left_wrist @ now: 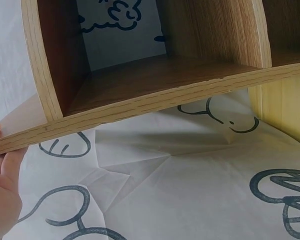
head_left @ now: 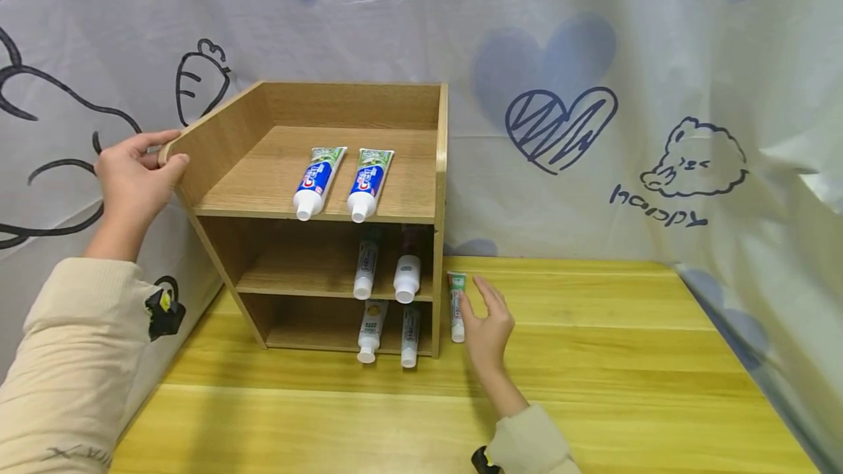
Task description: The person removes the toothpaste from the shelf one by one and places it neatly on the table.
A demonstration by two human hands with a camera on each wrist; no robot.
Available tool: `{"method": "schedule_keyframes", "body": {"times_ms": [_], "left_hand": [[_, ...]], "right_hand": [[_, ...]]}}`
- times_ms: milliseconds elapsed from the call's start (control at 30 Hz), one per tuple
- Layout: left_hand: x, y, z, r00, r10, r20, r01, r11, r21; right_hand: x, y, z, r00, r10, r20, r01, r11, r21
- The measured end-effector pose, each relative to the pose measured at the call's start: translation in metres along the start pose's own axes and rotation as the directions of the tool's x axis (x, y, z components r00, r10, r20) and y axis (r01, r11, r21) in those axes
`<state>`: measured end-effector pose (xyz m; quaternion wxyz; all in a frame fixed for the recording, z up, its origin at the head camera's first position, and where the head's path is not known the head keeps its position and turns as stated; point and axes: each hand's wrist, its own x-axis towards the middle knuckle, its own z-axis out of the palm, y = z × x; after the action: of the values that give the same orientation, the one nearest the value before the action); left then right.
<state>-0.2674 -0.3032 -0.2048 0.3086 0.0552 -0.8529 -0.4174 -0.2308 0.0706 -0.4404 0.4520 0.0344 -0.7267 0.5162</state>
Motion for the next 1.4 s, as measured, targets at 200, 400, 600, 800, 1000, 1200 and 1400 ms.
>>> {"method": "schedule_keyframes", "body": {"times_ms": [200,400,600,800,1000,1200,1400], "left_hand": [[0.000,0.000,0.001,1.000,0.008,-0.005,-0.008,1.000,0.002],[0.000,0.001,0.001,1.000,0.006,0.001,-0.006,1.000,-0.011],[0.000,0.003,0.001,1.000,0.026,-0.003,-0.026,1.000,-0.010],[0.000,0.003,0.001,1.000,0.027,-0.002,-0.027,1.000,-0.006],[0.002,0.003,0.001,1.000,0.027,-0.005,-0.027,1.000,-0.006],[0.000,0.002,0.001,1.000,0.019,-0.002,-0.019,1.000,0.013],[0.000,0.000,0.000,1.000,0.008,-0.003,-0.007,1.000,0.016]], "right_hand": [[0.008,-0.030,-0.005,0.999,-0.023,-0.023,0.025,0.997,0.076],[0.017,-0.060,-0.008,0.997,-0.081,-0.020,0.083,0.986,0.145],[0.022,-0.084,-0.009,0.993,-0.119,-0.002,0.117,0.974,0.196],[0.024,-0.101,-0.008,0.989,-0.148,0.006,0.144,0.966,0.215],[0.028,-0.113,-0.005,0.979,-0.205,0.001,0.198,0.946,0.256],[0.031,-0.124,-0.002,0.970,-0.244,0.019,0.228,0.928,0.295],[0.033,-0.136,0.004,0.960,-0.280,0.027,0.257,0.913,0.317]]}}
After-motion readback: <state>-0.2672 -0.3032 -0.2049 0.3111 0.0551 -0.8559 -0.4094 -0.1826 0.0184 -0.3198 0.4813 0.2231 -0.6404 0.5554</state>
